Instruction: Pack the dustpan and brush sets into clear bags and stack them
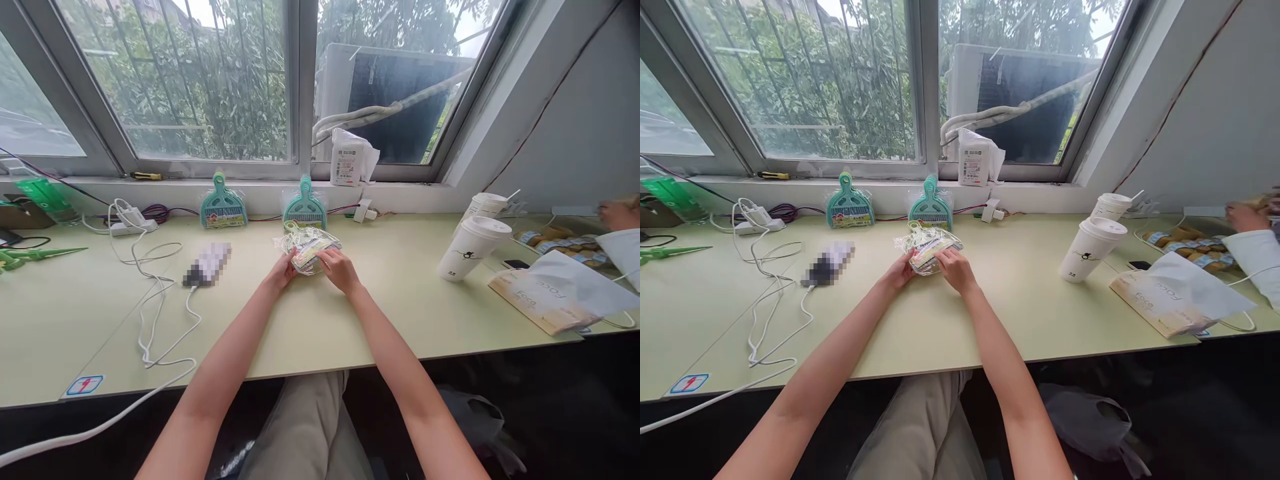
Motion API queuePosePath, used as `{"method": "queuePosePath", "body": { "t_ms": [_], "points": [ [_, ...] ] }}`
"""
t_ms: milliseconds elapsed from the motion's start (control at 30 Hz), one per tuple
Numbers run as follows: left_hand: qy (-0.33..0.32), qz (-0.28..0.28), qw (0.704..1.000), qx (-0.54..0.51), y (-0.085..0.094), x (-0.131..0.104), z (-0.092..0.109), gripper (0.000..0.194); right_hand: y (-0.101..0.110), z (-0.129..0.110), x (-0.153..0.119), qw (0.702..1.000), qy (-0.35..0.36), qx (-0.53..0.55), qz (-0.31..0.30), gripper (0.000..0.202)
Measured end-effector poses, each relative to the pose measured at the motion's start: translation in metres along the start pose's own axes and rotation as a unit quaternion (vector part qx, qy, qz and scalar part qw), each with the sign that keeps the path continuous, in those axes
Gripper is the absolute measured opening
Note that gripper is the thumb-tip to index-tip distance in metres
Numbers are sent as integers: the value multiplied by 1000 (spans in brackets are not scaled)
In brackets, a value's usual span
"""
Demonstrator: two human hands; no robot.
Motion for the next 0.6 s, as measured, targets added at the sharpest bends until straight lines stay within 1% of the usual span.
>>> {"method": "queuePosePath", "body": {
  "t_ms": [100,233,400,533,600],
  "points": [
    [-8,-9,1000,-14,-1,1,1,28,2,3,-1,1000,-14,2,6,34],
    [-14,-7,1000,-16,-1,3,0,26,0,-2,0,1000,-12,-12,-7,33],
    [-31,-14,999,-22,-2,4,0,31,-5,-11,1,999,20,-6,-32,36],
    [-35,-24,999,-23,-5,3,0,38,-6,-14,2,999,29,-16,-36,39],
    [-34,-30,999,-22,-6,3,0,39,-9,-16,2,998,34,-27,-48,39]
  ]
}}
Point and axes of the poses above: each hand's wrist, its own x-axis towards the middle knuckle, its own y-axis out of the back of the hand, z = x × y, the point moved 8 cm from there along x, towards the middle knuckle, and after that the axes turned 3 degrees about y, right-handed, at the moved point
